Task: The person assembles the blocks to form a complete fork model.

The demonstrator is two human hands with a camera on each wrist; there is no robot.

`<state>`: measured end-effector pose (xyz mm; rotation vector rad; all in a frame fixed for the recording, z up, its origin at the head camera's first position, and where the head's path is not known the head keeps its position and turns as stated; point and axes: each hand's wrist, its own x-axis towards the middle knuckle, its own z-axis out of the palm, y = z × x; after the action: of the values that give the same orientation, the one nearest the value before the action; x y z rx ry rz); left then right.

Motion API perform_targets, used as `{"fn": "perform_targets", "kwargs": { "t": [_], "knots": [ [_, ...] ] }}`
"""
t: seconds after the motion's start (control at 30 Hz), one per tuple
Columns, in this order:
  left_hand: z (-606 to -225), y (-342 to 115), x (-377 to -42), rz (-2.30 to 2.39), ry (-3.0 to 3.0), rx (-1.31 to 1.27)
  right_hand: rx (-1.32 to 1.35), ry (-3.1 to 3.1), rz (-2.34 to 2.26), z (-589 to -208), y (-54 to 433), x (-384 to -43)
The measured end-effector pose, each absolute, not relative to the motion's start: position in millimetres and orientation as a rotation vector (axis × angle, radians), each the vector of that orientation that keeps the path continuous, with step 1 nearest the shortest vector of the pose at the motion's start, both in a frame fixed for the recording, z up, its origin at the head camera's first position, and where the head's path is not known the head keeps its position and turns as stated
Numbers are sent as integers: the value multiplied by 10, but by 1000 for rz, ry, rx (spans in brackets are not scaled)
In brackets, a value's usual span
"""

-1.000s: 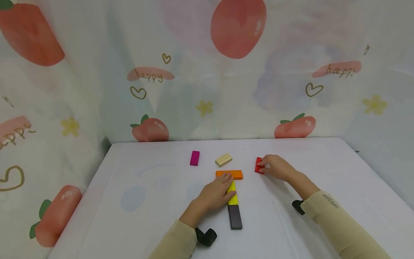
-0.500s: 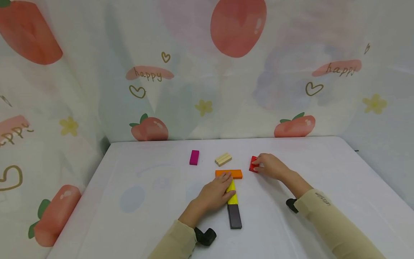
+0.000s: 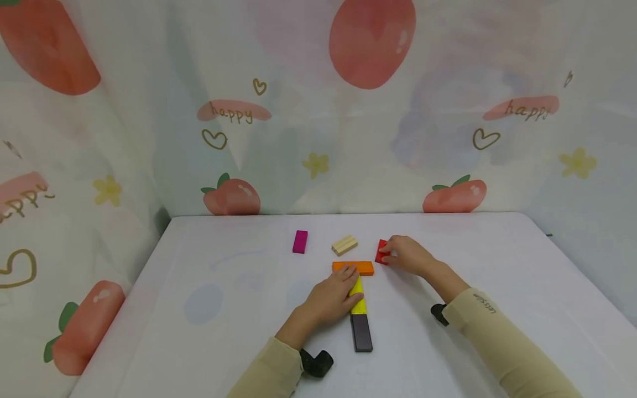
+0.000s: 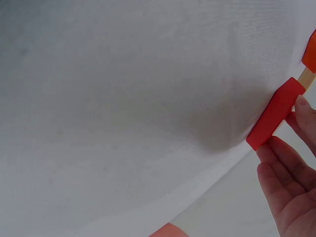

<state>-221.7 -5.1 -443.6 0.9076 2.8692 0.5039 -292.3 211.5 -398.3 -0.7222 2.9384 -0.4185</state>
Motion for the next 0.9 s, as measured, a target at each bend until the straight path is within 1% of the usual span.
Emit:
{"fn": "perform_targets", "kwargs": {
  "t": [0.9],
  "knots": [
    [-4452, -44, -2229, 476, 2869, 909, -813, 2869, -395, -3976, 1945, -2994]
  ]
}}
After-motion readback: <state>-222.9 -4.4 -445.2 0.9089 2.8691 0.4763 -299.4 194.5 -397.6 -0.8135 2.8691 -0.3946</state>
